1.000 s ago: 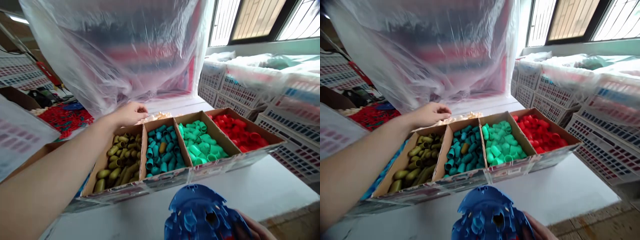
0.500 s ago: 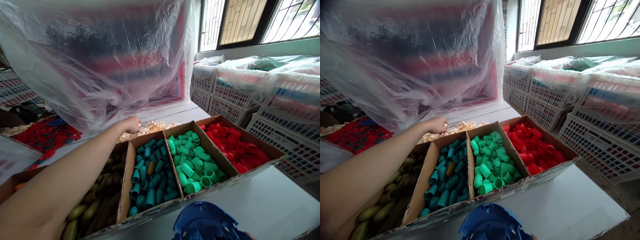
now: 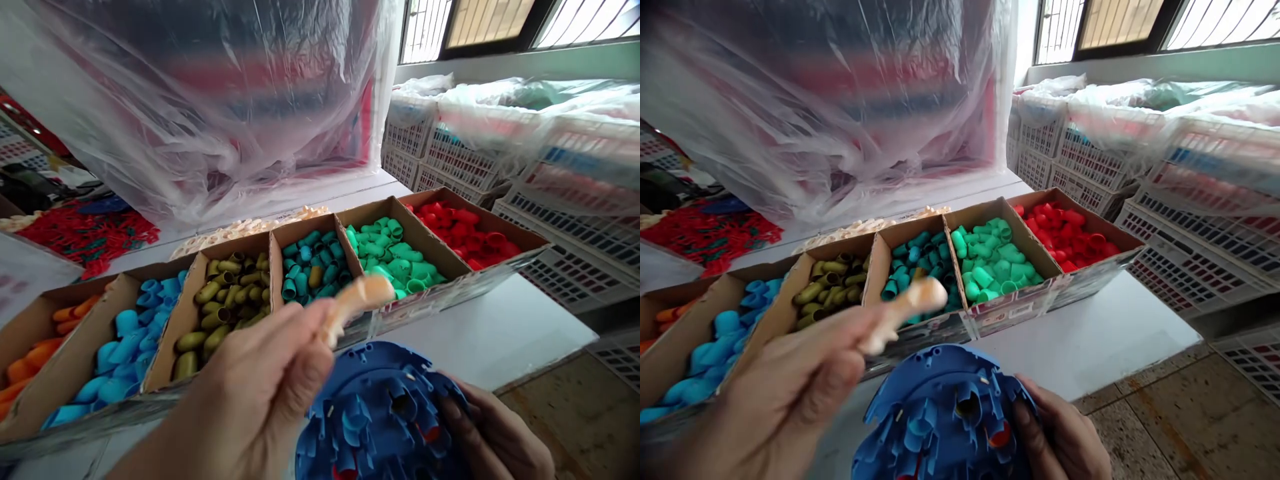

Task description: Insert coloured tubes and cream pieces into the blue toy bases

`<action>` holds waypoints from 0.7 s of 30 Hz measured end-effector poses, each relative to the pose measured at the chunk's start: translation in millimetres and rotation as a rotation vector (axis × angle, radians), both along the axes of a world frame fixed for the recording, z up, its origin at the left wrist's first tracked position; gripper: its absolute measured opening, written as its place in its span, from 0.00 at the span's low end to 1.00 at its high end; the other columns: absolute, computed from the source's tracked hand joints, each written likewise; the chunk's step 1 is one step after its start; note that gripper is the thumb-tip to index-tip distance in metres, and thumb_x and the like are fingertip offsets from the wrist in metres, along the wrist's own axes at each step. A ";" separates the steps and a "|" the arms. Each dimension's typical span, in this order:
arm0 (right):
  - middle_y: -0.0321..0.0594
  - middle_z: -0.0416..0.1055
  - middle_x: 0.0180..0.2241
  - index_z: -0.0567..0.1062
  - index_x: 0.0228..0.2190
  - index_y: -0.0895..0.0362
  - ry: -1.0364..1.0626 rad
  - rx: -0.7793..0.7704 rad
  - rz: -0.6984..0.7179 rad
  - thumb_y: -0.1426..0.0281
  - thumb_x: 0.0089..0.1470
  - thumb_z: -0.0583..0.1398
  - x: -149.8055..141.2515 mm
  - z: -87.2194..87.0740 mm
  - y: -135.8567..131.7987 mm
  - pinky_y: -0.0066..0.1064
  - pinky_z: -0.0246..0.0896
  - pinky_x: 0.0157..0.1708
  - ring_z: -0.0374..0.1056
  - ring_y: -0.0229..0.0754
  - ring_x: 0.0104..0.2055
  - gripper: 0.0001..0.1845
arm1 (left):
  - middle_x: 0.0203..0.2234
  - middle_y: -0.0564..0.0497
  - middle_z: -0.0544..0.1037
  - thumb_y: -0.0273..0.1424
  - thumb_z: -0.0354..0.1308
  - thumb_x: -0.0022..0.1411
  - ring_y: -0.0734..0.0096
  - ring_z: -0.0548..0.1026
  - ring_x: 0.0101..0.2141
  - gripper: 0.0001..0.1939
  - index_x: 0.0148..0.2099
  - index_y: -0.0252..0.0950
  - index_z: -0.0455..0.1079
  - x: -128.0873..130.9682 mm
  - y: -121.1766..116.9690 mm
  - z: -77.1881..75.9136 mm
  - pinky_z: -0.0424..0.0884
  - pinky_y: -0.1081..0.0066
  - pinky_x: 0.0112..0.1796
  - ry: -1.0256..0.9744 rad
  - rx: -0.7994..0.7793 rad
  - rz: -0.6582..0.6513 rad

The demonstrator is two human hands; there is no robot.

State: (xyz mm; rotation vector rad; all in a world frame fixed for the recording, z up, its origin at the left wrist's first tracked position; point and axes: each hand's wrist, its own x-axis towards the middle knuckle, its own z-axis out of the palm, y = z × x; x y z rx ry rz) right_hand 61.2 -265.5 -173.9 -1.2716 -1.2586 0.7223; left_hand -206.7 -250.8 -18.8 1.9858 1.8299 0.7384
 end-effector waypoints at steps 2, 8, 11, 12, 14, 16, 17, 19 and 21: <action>0.39 0.84 0.35 0.86 0.38 0.49 -0.018 0.069 0.061 0.59 0.56 0.70 1.9 1.4 0.1 0.20 0.77 0.35 0.82 0.44 0.32 0.10 | 0.24 0.50 0.71 0.48 0.58 0.66 0.67 0.71 0.27 0.18 0.40 0.39 0.77 16.3 -9.2 -9.1 0.67 0.72 0.27 -0.064 -0.004 -0.067; 0.34 0.84 0.36 0.84 0.45 0.46 -0.120 0.273 0.284 0.74 0.56 0.67 13.4 22.7 9.5 0.19 0.77 0.31 0.81 0.41 0.29 0.17 | 0.29 0.53 0.70 0.38 0.50 0.74 0.73 0.70 0.29 0.15 0.37 0.40 0.73 30.0 -11.8 -24.3 0.66 0.74 0.31 -0.217 -0.157 -0.201; 0.34 0.84 0.34 0.85 0.44 0.47 -0.178 0.325 0.294 0.74 0.55 0.67 18.0 38.2 9.8 0.16 0.76 0.30 0.80 0.38 0.28 0.15 | 0.27 0.54 0.67 0.41 0.49 0.75 0.73 0.66 0.28 0.18 0.34 0.38 0.70 22.4 -12.3 -29.2 0.64 0.74 0.28 -0.303 -0.328 -0.228; 0.33 0.84 0.34 0.85 0.44 0.47 -0.194 0.330 0.304 0.74 0.55 0.67 19.1 42.3 8.9 0.16 0.76 0.31 0.80 0.38 0.28 0.15 | 0.26 0.54 0.65 0.42 0.49 0.75 0.73 0.64 0.27 0.19 0.34 0.38 0.70 20.8 -12.8 -30.3 0.62 0.74 0.27 -0.329 -0.364 -0.235; 0.32 0.84 0.33 0.85 0.44 0.47 -0.207 0.325 0.312 0.74 0.55 0.67 20.1 47.4 6.8 0.15 0.75 0.31 0.80 0.36 0.27 0.16 | 0.25 0.55 0.63 0.43 0.50 0.74 0.74 0.62 0.26 0.19 0.34 0.38 0.70 20.2 -13.9 -31.4 0.60 0.74 0.25 -0.360 -0.389 -0.235; 0.31 0.84 0.33 0.84 0.44 0.46 -0.188 0.306 0.309 0.74 0.55 0.67 18.5 47.3 5.4 0.15 0.75 0.31 0.79 0.35 0.27 0.16 | 0.24 0.55 0.63 0.43 0.52 0.73 0.75 0.61 0.25 0.19 0.32 0.37 0.69 22.1 -14.9 -31.5 0.60 0.75 0.25 -0.370 -0.362 -0.202; 0.31 0.84 0.33 0.84 0.45 0.45 -0.169 0.293 0.305 0.74 0.56 0.67 16.6 45.2 5.4 0.15 0.75 0.32 0.79 0.35 0.27 0.17 | 0.24 0.55 0.63 0.43 0.53 0.72 0.75 0.62 0.25 0.19 0.32 0.37 0.69 23.1 -15.9 -31.7 0.60 0.75 0.24 -0.385 -0.341 -0.167; 0.31 0.84 0.35 0.83 0.47 0.44 -0.130 0.275 0.296 0.75 0.57 0.66 11.0 38.1 7.5 0.17 0.76 0.33 0.80 0.35 0.30 0.19 | 0.23 0.55 0.66 0.44 0.57 0.69 0.75 0.63 0.23 0.15 0.38 0.39 0.73 24.0 -20.7 -34.2 0.60 0.75 0.22 -0.448 -0.283 -0.036; 0.32 0.84 0.37 0.83 0.48 0.45 -0.079 0.247 0.246 0.75 0.58 0.67 3.1 29.6 11.9 0.19 0.76 0.35 0.80 0.37 0.32 0.18 | 0.28 0.53 0.74 0.46 0.62 0.66 0.70 0.71 0.25 0.18 0.52 0.43 0.72 23.9 -31.8 -41.4 0.66 0.75 0.22 -0.564 -0.230 0.113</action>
